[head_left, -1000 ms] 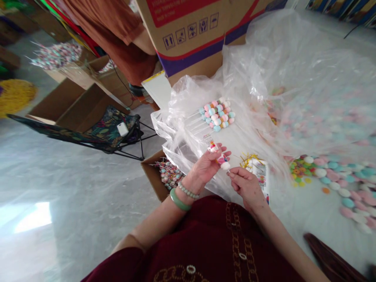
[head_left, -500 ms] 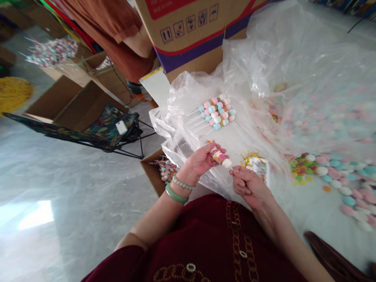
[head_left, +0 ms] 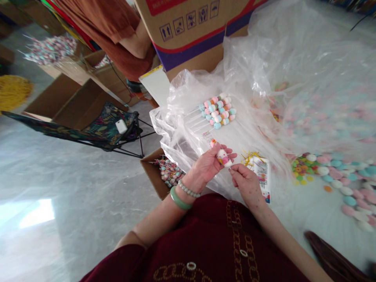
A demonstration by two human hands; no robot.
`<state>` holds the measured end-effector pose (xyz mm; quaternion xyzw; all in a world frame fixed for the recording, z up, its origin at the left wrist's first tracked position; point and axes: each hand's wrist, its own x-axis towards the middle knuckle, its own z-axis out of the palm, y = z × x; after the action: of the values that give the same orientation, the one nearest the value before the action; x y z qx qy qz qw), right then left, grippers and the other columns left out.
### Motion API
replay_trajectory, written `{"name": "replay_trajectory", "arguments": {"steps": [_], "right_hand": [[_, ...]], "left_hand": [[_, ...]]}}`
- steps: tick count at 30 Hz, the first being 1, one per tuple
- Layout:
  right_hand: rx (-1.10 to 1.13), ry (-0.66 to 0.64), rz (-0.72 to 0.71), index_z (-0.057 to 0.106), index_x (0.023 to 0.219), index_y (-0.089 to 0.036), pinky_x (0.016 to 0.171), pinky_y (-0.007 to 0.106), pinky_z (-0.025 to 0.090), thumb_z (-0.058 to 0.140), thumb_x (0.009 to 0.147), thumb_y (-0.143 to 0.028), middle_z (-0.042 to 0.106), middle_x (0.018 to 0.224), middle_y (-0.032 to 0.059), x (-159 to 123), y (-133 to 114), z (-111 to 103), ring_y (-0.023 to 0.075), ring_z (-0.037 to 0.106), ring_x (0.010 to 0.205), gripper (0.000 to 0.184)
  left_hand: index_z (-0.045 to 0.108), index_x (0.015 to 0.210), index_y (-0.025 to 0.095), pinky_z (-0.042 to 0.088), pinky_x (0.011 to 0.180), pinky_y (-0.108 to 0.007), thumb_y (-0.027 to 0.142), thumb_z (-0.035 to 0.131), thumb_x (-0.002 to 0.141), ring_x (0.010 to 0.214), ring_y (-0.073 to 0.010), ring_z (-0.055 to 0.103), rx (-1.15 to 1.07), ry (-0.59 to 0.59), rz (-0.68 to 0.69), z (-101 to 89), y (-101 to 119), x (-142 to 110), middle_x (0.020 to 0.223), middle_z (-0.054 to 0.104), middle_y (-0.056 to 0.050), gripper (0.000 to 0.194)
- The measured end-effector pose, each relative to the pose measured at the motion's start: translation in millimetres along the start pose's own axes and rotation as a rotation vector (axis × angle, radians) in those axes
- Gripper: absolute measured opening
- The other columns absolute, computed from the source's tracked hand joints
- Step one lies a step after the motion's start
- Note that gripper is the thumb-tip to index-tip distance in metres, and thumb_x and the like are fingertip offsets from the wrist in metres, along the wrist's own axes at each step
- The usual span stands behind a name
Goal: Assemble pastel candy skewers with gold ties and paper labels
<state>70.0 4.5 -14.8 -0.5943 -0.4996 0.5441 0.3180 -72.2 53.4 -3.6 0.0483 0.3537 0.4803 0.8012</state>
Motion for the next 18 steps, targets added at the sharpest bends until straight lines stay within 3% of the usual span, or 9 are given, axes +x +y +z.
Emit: {"name": "replay_trajectory", "arguments": {"steps": [4,7,14,18], "right_hand": [[-0.322,0.043,-0.098,0.061,0.078,-0.025,0.059,0.027,0.034,0.048,0.083,-0.031,0.050,0.056,-0.0039,-2,1,-1,0.0151,0.047,0.056,0.015],[-0.485,0.077,-0.142,0.062,0.079,-0.025,0.059,0.028,0.032,0.045,0.085,-0.031,0.054,0.060,-0.0012,-5,-2,3,0.0171,0.050,0.059,0.018],[-0.437,0.130,-0.220,0.063,0.088,-0.025,0.061,0.027,0.036,0.043,0.089,-0.032,0.062,0.072,0.0013,-13,-7,6,0.0172,0.054,0.062,0.022],[-0.515,0.154,-0.257,0.063,0.082,-0.023,0.062,0.027,0.036,0.043,0.089,-0.031,0.059,0.068,0.0012,-14,-6,2,0.0161,0.052,0.061,0.023]], "left_hand": [[0.058,0.097,0.013,0.051,0.077,-0.037,0.032,0.053,0.087,0.083,-0.0229,0.067,0.020,0.026,-0.011,0.3,1,-1,0.091,0.066,-0.010,0.021],[0.058,0.090,0.012,0.050,0.080,-0.035,0.027,0.051,0.088,0.082,-0.0216,0.067,0.010,0.071,0.030,4.2,-6,-2,0.086,0.066,-0.009,0.017],[0.058,0.084,0.012,0.050,0.083,-0.038,0.033,0.047,0.090,0.077,-0.0204,0.067,-0.118,0.014,-0.058,10.8,-17,-1,0.072,0.063,-0.006,0.025],[0.058,0.084,0.014,0.050,0.084,-0.034,0.011,0.053,0.084,0.084,-0.0183,0.066,-0.177,0.071,0.075,7.1,-8,4,0.079,0.065,-0.003,0.005]]}}
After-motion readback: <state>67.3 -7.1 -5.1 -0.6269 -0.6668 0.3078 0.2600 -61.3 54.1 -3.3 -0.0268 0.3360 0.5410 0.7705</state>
